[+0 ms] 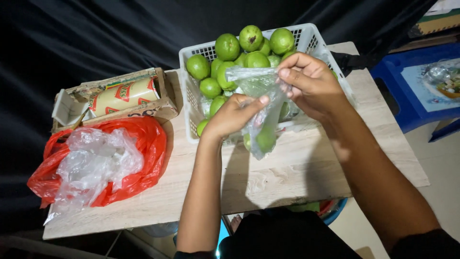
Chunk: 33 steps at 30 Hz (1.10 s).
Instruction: Picking up guavas from a crate and placing them into individual plastic bags for packaging.
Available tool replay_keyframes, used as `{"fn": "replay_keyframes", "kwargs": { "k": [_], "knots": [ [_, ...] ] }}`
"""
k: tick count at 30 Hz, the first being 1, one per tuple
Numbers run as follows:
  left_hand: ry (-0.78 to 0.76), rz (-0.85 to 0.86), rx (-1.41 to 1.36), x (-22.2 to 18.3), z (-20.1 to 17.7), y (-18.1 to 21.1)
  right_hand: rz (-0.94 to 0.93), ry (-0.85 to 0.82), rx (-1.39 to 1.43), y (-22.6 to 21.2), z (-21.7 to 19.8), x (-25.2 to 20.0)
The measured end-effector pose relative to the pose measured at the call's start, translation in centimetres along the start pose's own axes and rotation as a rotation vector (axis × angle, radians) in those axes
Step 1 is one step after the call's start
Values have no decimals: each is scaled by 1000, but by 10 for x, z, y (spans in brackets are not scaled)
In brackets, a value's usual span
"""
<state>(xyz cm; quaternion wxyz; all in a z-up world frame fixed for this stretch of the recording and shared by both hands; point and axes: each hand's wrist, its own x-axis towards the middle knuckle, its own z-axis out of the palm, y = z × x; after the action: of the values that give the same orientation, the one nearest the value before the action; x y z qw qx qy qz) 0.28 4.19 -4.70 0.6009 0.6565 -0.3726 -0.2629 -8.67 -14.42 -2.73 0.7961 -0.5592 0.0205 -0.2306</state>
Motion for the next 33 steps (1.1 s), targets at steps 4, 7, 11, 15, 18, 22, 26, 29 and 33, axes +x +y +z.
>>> {"fn": "replay_keyframes", "kwargs": {
  "k": [4, 7, 11, 15, 18, 22, 26, 29, 33],
  "knots": [
    [123, -9, -47, -1, 3, 15, -51, 12, -155, -3, -13, -3],
    [201, -15, -86, -2, 4, 10, -44, 42, -353, -8, -26, -14],
    [255, -42, -151, 3, 16, 10, -28, 87, -609, -27, -10, -38],
    [361, -76, -209, 24, 27, -12, -688, -113, -794, -6, -3, -46],
    [414, -35, -97, 19, 31, -12, -567, -250, -737, 16, 21, -57],
    [435, -24, 147, 4, 24, -9, -471, -198, -854, 36, 26, -45],
    [445, -30, 129, 4, 28, -12, -399, -191, -931, 53, 17, -30],
    [475, 31, -23, -6, 36, 13, 14, -82, -571, 64, 14, -24],
    [497, 107, 9, -16, 42, 32, -5, -131, -1012, 76, 14, -24]
  ]
}}
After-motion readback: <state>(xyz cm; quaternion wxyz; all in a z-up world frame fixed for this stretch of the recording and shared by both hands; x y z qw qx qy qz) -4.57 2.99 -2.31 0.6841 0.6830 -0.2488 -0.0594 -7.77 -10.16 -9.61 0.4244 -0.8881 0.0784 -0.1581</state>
